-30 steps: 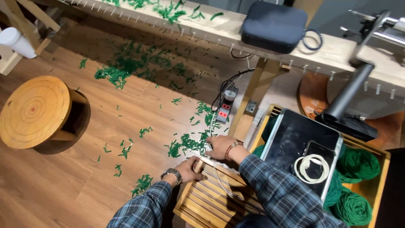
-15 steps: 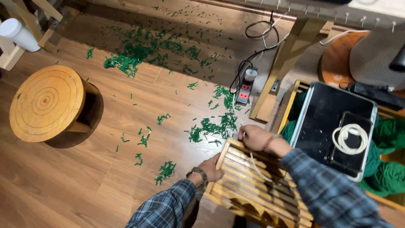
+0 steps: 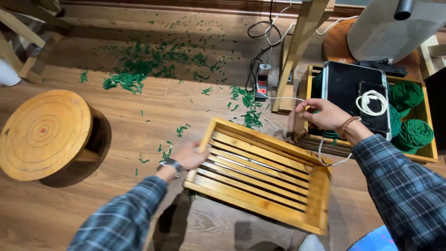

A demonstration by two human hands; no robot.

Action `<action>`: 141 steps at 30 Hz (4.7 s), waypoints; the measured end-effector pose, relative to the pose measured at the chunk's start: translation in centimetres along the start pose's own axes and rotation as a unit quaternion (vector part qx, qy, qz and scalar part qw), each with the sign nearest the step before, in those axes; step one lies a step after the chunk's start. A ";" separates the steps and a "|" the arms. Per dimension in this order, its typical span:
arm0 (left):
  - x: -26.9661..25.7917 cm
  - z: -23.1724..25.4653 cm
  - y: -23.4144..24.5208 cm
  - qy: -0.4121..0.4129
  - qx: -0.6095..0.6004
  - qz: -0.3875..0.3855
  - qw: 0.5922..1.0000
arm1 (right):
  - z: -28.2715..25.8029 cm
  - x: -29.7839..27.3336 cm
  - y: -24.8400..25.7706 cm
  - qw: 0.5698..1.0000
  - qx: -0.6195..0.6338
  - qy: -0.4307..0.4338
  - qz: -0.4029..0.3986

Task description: Preparing yarn and using a tufting gun to create a rug on a frame.

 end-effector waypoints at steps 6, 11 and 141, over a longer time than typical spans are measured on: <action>1.4 -9.2 10.3 0.042 0.037 0.174 0.983 | 4.8 5.7 -2.6 0.989 -0.128 0.004 0.079; -2.5 -12.9 17.5 -0.018 -0.059 0.333 0.941 | 4.5 7.5 -6.1 0.962 -0.255 0.026 0.090; 8.1 -103.0 104.9 0.357 -0.088 0.408 0.836 | -108.7 -8.3 -142.6 0.906 0.124 -0.303 -0.267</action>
Point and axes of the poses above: each hand's wrist, its own x-axis towards the middle knuckle, its own y-axis out of the back of the hand, z = x × y, the point moved 1 cm from there along x, towards the middle knuckle, and after that the axes turned 13 degrees about z, right-handed, at the moved point
